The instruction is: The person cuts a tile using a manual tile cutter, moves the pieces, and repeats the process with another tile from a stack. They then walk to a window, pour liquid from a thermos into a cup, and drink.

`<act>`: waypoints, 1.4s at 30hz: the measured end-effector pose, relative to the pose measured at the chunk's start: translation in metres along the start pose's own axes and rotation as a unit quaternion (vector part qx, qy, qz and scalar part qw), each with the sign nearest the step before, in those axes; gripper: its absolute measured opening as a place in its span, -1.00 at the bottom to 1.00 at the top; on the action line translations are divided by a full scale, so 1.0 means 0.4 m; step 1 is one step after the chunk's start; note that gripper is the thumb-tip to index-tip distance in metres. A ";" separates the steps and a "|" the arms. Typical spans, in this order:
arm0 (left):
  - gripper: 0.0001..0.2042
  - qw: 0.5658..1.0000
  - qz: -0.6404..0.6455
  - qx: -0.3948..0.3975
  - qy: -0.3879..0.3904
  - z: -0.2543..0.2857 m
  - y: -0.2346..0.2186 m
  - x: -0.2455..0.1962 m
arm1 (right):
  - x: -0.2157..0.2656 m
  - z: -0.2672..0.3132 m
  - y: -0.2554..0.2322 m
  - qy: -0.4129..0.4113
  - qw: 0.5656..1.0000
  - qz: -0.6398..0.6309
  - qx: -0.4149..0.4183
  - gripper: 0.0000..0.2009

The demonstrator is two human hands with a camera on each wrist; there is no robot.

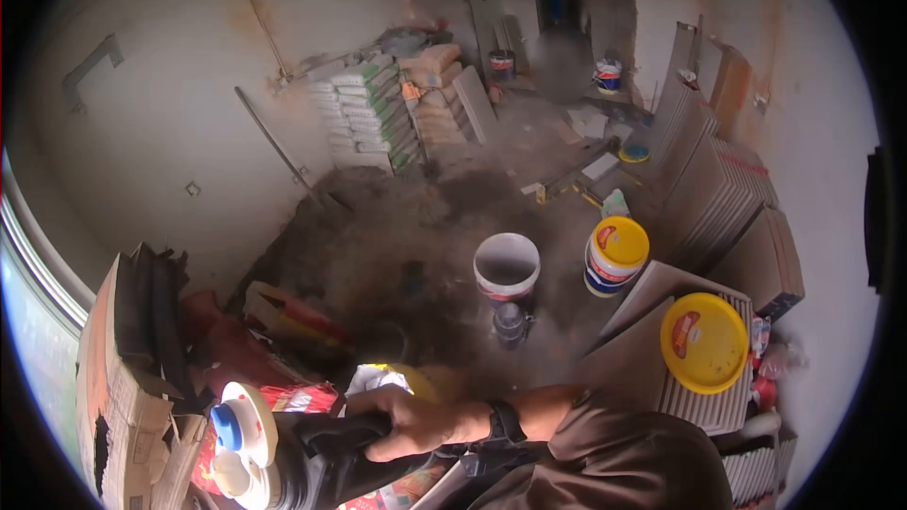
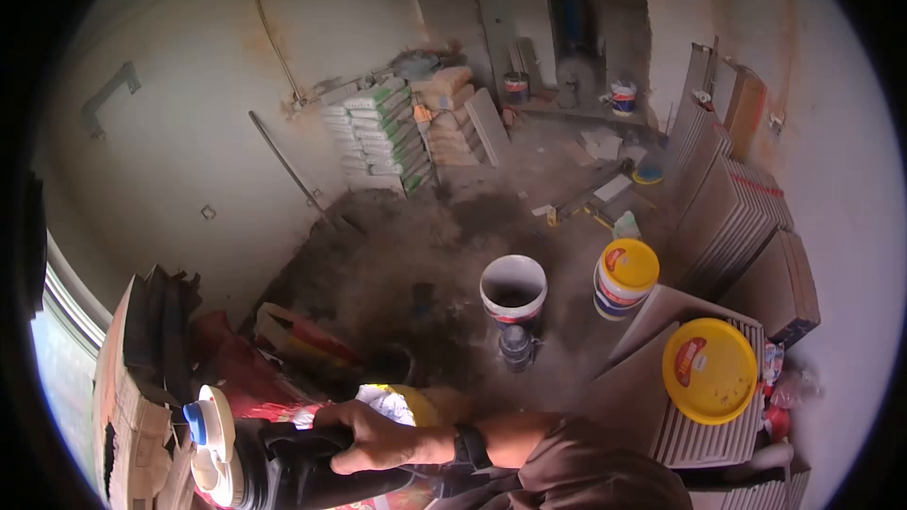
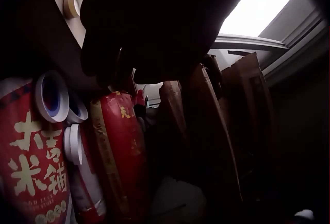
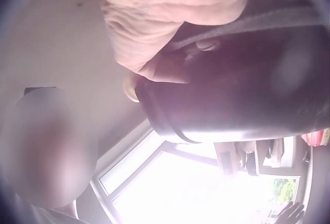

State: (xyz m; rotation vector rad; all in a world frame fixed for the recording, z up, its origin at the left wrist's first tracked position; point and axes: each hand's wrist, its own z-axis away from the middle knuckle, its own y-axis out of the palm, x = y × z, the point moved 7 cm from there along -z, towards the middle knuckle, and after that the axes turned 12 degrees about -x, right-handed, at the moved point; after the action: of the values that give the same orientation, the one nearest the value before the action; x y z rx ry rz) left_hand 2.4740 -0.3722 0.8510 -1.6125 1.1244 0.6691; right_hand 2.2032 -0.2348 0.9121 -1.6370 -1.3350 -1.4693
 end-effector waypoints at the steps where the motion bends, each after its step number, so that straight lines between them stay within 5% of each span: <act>1: -0.46 1.000 0.004 0.005 -0.013 0.021 0.010 0.002 | 0.000 -0.003 0.003 -0.004 1.000 -0.014 0.004 -0.60; 8: -0.47 0.988 0.042 -0.030 -0.143 0.175 -0.060 0.075 | 0.013 -0.028 0.089 -0.110 0.993 -0.008 0.036 -0.51; 10: -0.47 0.954 0.124 -0.085 -0.259 0.271 -0.121 0.111 | 0.023 -0.017 0.137 0.063 0.992 -0.016 0.111 -0.51; 12: -0.47 0.913 0.195 -0.124 -0.335 0.345 -0.163 0.158 | 0.025 -0.031 0.195 0.007 0.994 -0.016 0.109 -0.63; 14: -0.68 0.968 0.005 -0.138 -0.209 0.399 -0.203 0.376 | 0.015 -0.055 0.250 -0.076 0.990 -0.031 0.112 -0.64; 15: -0.70 0.961 0.022 -0.144 -0.234 0.423 -0.213 0.384 | 0.027 -0.050 0.297 -0.002 0.993 -0.027 0.117 -0.60; 16: -0.67 0.970 -0.059 -0.132 -0.194 0.409 -0.234 0.372 | 0.010 -0.068 0.341 -0.026 0.994 0.015 0.107 -0.54; 19: -0.67 0.954 -0.040 -0.181 -0.237 0.442 -0.297 0.469 | -0.050 -0.075 0.484 0.021 0.992 -0.002 0.127 -0.48; 24: -0.69 0.937 -0.038 -0.249 -0.242 0.473 -0.404 0.476 | -0.118 -0.076 0.693 -0.058 0.979 -0.026 0.195 -0.63; 27: -0.68 0.929 -0.052 -0.253 -0.265 0.496 -0.441 0.479 | -0.138 -0.070 0.860 0.004 0.966 -0.108 0.235 -0.58; 28: -0.69 0.925 -0.045 -0.256 -0.279 0.510 -0.447 0.495 | -0.141 -0.072 0.907 -0.071 0.963 -0.075 0.249 -0.60; 31: -0.70 0.909 -0.024 -0.269 -0.317 0.520 -0.494 0.478 | -0.162 -0.064 1.045 -0.123 0.955 -0.081 0.256 -0.64; 33: -0.71 0.903 -0.036 -0.282 -0.321 0.549 -0.518 0.493 | -0.182 -0.062 1.132 -0.017 0.949 -0.180 0.259 -0.66; 39: -0.66 0.873 -0.038 -0.327 -0.360 0.645 -0.577 0.552 | -0.303 -0.095 1.340 -0.048 0.938 -0.192 0.283 -0.78; 42: -0.68 0.882 -0.037 -0.345 -0.320 0.672 -0.578 0.574 | -0.359 -0.130 1.403 -0.074 0.950 -0.166 0.252 -0.82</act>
State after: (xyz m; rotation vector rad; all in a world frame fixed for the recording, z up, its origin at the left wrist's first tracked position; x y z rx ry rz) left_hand 2.8053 -0.1871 0.6654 -1.7734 0.3283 1.5359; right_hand 2.7107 -0.5186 0.9026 -1.2452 -1.9553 -1.0577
